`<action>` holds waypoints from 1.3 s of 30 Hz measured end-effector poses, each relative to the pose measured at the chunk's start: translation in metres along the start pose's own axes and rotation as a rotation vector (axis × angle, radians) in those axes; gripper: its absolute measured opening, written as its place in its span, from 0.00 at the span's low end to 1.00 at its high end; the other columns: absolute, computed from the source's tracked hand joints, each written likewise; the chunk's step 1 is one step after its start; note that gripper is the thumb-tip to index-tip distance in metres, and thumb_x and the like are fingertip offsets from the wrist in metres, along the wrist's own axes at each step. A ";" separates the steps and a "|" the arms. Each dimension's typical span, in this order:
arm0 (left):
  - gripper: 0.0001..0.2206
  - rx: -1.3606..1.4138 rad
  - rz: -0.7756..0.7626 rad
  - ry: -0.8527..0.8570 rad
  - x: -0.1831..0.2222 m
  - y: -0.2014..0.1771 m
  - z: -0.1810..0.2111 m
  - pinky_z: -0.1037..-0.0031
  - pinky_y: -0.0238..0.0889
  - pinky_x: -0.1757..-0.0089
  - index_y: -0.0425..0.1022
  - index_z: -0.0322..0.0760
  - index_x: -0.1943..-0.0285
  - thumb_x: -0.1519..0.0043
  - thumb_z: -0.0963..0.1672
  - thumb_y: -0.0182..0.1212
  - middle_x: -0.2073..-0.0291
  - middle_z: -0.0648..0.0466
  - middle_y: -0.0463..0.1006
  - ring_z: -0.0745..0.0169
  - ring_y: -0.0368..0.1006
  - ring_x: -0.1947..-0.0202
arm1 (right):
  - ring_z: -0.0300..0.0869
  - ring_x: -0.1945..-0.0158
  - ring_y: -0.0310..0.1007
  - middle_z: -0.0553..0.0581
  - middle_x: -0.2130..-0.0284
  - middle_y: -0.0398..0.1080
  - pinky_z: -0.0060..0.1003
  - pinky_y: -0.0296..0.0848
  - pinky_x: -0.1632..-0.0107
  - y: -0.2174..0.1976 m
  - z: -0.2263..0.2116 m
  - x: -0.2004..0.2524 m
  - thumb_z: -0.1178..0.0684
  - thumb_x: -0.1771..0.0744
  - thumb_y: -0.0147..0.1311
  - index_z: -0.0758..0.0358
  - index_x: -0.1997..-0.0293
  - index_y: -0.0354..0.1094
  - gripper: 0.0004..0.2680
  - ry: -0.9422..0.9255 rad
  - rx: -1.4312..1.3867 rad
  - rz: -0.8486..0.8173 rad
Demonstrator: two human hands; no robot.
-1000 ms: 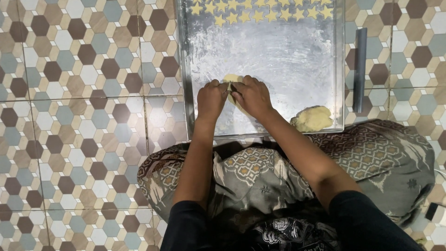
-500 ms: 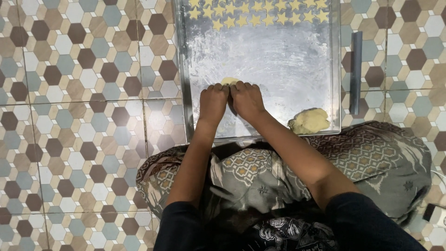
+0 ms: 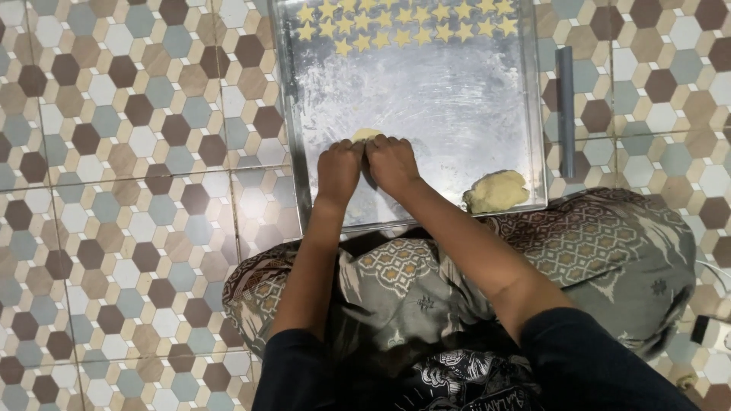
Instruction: Arranging star-shaped dough pieces on a baking tray in neat rows.
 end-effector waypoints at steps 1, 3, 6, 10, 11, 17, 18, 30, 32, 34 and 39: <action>0.08 -0.012 0.049 0.006 0.001 0.002 0.002 0.69 0.69 0.72 0.84 0.41 0.55 0.41 0.40 0.65 0.75 0.56 0.76 0.57 0.77 0.72 | 0.47 0.66 0.76 0.54 0.66 0.74 0.41 0.66 0.66 0.001 0.004 0.002 0.55 0.33 0.51 0.60 0.51 0.77 0.09 0.017 -0.012 -0.016; 0.08 -0.036 0.078 0.042 0.003 0.007 0.003 0.69 0.68 0.73 0.84 0.42 0.56 0.41 0.40 0.65 0.75 0.57 0.76 0.58 0.76 0.73 | 0.46 0.67 0.76 0.53 0.67 0.73 0.41 0.66 0.66 -0.002 0.003 0.003 0.55 0.33 0.52 0.59 0.54 0.77 0.08 0.024 -0.003 0.005; 0.07 -0.062 0.126 0.063 0.003 -0.003 0.006 0.69 0.67 0.74 0.84 0.43 0.57 0.42 0.40 0.65 0.77 0.56 0.75 0.58 0.75 0.75 | 0.46 0.68 0.75 0.52 0.69 0.72 0.41 0.66 0.67 -0.009 0.000 0.002 0.55 0.34 0.53 0.58 0.58 0.77 0.06 0.024 0.007 0.064; 0.07 -0.106 0.155 0.077 0.004 -0.025 0.017 0.69 0.68 0.76 0.84 0.44 0.56 0.41 0.41 0.65 0.78 0.55 0.75 0.57 0.75 0.77 | 0.45 0.70 0.74 0.51 0.71 0.71 0.41 0.66 0.67 -0.020 -0.002 0.005 0.53 0.36 0.55 0.57 0.61 0.76 0.05 0.021 0.011 0.113; 0.07 -0.101 0.154 0.084 0.004 -0.019 0.016 0.69 0.68 0.76 0.84 0.44 0.56 0.41 0.41 0.65 0.78 0.55 0.75 0.57 0.75 0.77 | 0.45 0.70 0.74 0.51 0.71 0.71 0.41 0.66 0.67 -0.019 -0.001 0.006 0.53 0.36 0.55 0.57 0.61 0.76 0.05 0.029 0.014 0.111; 0.07 0.030 0.000 -0.043 0.005 -0.014 0.004 0.64 0.72 0.70 0.84 0.50 0.51 0.32 0.46 0.60 0.74 0.54 0.80 0.53 0.79 0.71 | 0.47 0.73 0.73 0.53 0.70 0.70 0.42 0.65 0.69 -0.005 -0.002 0.005 0.57 0.36 0.55 0.59 0.60 0.75 0.05 0.010 0.024 0.102; 0.08 0.066 -0.047 -0.078 0.005 -0.012 0.001 0.63 0.73 0.68 0.83 0.50 0.49 0.31 0.47 0.60 0.72 0.53 0.81 0.52 0.80 0.69 | 0.46 0.73 0.73 0.53 0.70 0.70 0.42 0.66 0.70 -0.003 -0.003 0.005 0.57 0.36 0.54 0.60 0.61 0.75 0.05 0.022 0.019 0.097; 0.11 0.175 -0.181 -0.334 0.021 0.052 -0.039 0.56 0.75 0.59 0.81 0.66 0.44 0.35 0.51 0.63 0.66 0.55 0.82 0.50 0.80 0.62 | 0.45 0.75 0.76 0.50 0.72 0.71 0.41 0.69 0.74 0.000 0.006 0.014 0.54 0.35 0.55 0.57 0.58 0.75 0.06 0.020 0.011 0.172; 0.11 0.160 -0.179 -0.352 0.021 0.053 -0.044 0.59 0.76 0.58 0.80 0.69 0.44 0.35 0.51 0.63 0.66 0.57 0.82 0.53 0.80 0.62 | 0.43 0.75 0.76 0.48 0.73 0.70 0.39 0.68 0.75 -0.004 0.004 0.013 0.53 0.35 0.55 0.55 0.58 0.75 0.06 0.011 0.021 0.189; 0.13 0.181 -0.197 -0.337 0.017 0.051 -0.040 0.61 0.76 0.58 0.79 0.70 0.43 0.36 0.50 0.64 0.67 0.59 0.81 0.55 0.80 0.61 | 0.43 0.77 0.75 0.47 0.74 0.70 0.38 0.67 0.76 -0.008 0.008 0.014 0.53 0.35 0.56 0.55 0.59 0.75 0.05 0.025 0.031 0.200; 0.11 0.171 -0.148 -0.291 0.012 0.030 -0.029 0.63 0.75 0.62 0.82 0.59 0.45 0.36 0.48 0.64 0.68 0.56 0.81 0.55 0.80 0.65 | 0.43 0.77 0.74 0.49 0.75 0.70 0.38 0.67 0.76 -0.024 0.001 0.014 0.54 0.35 0.57 0.54 0.61 0.75 0.03 -0.003 0.040 0.210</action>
Point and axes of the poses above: each hand's wrist, its own x-axis away from the middle knuckle, its own y-axis out of the palm, z = x × y, the point moved 10 cm from there along -x, towards the middle knuckle
